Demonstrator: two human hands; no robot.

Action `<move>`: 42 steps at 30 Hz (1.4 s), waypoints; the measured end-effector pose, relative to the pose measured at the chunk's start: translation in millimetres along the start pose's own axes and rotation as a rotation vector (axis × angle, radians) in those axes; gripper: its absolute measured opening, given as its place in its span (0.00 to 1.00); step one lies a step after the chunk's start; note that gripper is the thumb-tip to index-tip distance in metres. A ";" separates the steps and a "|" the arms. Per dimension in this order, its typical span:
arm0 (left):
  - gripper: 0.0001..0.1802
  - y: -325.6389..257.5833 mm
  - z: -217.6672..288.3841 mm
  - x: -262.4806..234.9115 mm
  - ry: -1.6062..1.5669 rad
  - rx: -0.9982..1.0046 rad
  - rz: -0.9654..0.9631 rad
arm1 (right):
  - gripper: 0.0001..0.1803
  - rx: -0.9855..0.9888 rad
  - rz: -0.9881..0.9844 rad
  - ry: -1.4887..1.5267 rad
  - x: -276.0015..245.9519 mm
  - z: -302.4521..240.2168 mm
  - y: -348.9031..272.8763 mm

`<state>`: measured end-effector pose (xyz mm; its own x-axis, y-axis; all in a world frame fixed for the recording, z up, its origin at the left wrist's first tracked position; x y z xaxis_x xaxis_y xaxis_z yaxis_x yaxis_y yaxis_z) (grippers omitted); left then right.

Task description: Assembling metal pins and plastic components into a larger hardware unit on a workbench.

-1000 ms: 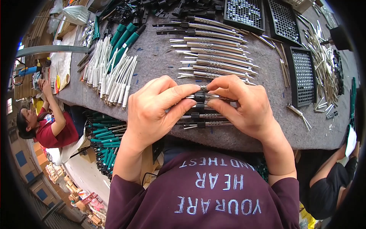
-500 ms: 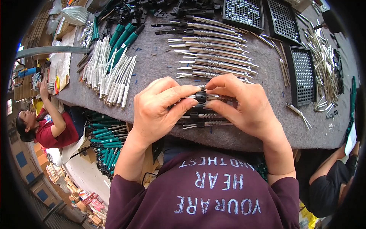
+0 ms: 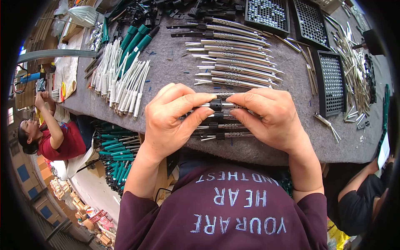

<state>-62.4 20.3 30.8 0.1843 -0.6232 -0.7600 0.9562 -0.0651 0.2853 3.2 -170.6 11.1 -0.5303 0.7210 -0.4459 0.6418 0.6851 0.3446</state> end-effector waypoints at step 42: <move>0.05 7.3 -14.5 0.9 0.231 -0.003 0.004 | 0.06 0.070 0.025 -0.402 -3.8 1.2 10.5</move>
<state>-52.0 30.6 23.8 0.2350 -0.4284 -0.8725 0.9560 -0.0602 0.2870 12.6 -166.2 15.4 -0.2636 0.6301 -0.7304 0.6952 0.6490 0.3090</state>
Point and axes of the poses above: each hand's wrist, its own y-axis towards the middle knuckle, its own x-axis out of the palm, z = x × y, the point moved 6 cm from there along y, towards the middle knuckle, and after that the axes turned 8 degrees about y, right-handed, at the moved point
